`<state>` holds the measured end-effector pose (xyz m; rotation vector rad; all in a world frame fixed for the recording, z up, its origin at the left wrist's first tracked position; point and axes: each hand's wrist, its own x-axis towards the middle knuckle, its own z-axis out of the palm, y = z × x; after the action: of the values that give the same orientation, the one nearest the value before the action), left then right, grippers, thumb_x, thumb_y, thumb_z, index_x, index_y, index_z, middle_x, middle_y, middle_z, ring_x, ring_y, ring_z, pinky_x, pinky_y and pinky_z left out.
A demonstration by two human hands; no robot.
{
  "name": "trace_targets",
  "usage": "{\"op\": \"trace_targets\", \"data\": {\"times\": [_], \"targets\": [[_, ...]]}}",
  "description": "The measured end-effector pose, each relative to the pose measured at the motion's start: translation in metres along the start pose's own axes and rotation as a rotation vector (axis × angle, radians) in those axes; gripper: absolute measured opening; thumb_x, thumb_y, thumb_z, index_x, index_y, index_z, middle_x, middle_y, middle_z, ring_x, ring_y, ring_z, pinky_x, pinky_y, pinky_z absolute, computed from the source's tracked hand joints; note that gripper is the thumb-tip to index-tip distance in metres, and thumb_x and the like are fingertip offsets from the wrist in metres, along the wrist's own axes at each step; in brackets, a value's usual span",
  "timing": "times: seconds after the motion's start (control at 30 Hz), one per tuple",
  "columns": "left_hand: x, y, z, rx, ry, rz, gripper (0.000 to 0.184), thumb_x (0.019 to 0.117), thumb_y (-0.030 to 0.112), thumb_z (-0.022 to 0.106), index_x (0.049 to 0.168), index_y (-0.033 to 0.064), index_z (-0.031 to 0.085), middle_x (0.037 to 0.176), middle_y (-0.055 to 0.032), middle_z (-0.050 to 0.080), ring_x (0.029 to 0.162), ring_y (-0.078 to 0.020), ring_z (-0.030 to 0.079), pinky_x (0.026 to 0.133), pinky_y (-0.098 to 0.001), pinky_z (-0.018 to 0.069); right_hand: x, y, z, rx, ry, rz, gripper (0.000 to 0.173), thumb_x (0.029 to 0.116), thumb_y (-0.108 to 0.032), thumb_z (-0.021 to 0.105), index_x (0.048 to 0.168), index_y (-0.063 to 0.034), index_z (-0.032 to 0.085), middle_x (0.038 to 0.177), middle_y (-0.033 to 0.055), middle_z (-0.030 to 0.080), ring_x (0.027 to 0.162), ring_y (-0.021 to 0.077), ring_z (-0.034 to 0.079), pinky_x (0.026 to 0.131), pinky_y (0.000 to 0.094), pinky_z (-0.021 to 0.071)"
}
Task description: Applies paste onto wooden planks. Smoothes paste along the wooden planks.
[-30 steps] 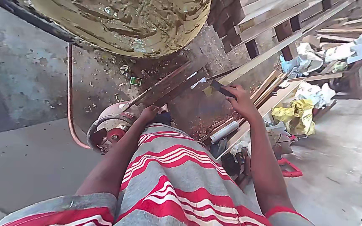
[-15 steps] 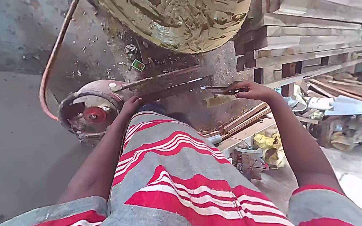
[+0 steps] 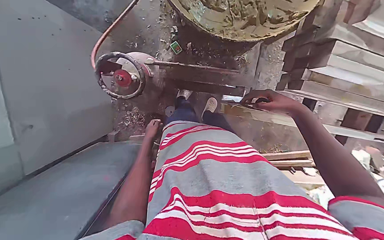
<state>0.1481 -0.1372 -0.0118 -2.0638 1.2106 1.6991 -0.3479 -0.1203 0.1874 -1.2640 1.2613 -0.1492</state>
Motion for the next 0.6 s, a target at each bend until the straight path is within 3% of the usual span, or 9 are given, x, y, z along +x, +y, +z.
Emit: {"op": "trace_targets", "data": {"times": [0.07,0.17,0.23,0.33,0.5,0.6], "targets": [[-0.018,-0.021,0.030,-0.005,0.001,0.016,0.045,0.1130,0.023,0.036,0.142,-0.0073,0.051,0.143,-0.0296,0.055,0.137,-0.0384,0.051,0.117,-0.0507,0.0352,0.003,0.005,-0.001,-0.005,-0.013,-0.059,0.040,0.0938,-0.022,0.055,0.125,-0.0009,0.068,0.124,0.0113,0.067,0.108,0.0144,0.063,0.088,0.0344,0.0540],[-0.004,-0.094,0.086,-0.035,0.091,0.016,0.042,0.1107,0.022,0.042,0.142,-0.0024,0.054,0.141,-0.0250,0.059,0.134,-0.0344,0.056,0.115,-0.0503,0.0408,0.009,0.009,-0.001,0.017,-0.041,-0.083,0.037,0.0922,-0.016,0.055,0.124,-0.0033,0.069,0.123,0.0081,0.067,0.105,0.0096,0.064,0.086,0.0306,0.0555],[-0.037,-0.082,0.102,-0.333,0.129,-0.070,0.040,0.1125,0.016,0.037,0.142,-0.0076,0.050,0.142,-0.0257,0.056,0.131,-0.0278,0.055,0.112,-0.0403,0.0426,0.010,0.012,-0.001,0.029,-0.056,-0.079,0.036,0.0931,-0.011,0.055,0.126,-0.0030,0.068,0.126,0.0095,0.066,0.107,0.0107,0.064,0.087,0.0318,0.0545],[-0.088,-0.042,0.102,-0.447,0.118,-0.169,0.040,0.1133,0.015,0.032,0.140,-0.0081,0.051,0.142,-0.0236,0.056,0.128,-0.0241,0.055,0.110,-0.0360,0.0430,0.012,0.017,0.000,0.015,-0.067,-0.105,0.034,0.0942,-0.009,0.055,0.125,-0.0048,0.068,0.122,0.0064,0.067,0.103,0.0075,0.063,0.085,0.0288,0.0535],[-0.075,-0.074,0.119,0.009,0.112,-0.035,0.040,0.1114,0.020,0.042,0.140,-0.0050,0.055,0.139,-0.0278,0.059,0.134,-0.0369,0.055,0.116,-0.0501,0.0387,0.011,0.017,0.000,0.002,-0.077,-0.125,0.031,0.0966,-0.006,0.056,0.124,-0.0084,0.069,0.117,0.0023,0.067,0.101,0.0040,0.062,0.087,0.0258,0.0525],[-0.075,-0.066,0.122,-0.008,0.094,-0.015,0.041,0.1125,0.020,0.038,0.142,-0.0058,0.053,0.141,-0.0283,0.057,0.136,-0.0375,0.053,0.117,-0.0505,0.0362,0.012,0.020,0.003,0.004,-0.091,-0.117,0.031,0.0967,-0.005,0.058,0.127,-0.0074,0.067,0.126,0.0036,0.066,0.105,0.0054,0.063,0.086,0.0262,0.0544]]}}
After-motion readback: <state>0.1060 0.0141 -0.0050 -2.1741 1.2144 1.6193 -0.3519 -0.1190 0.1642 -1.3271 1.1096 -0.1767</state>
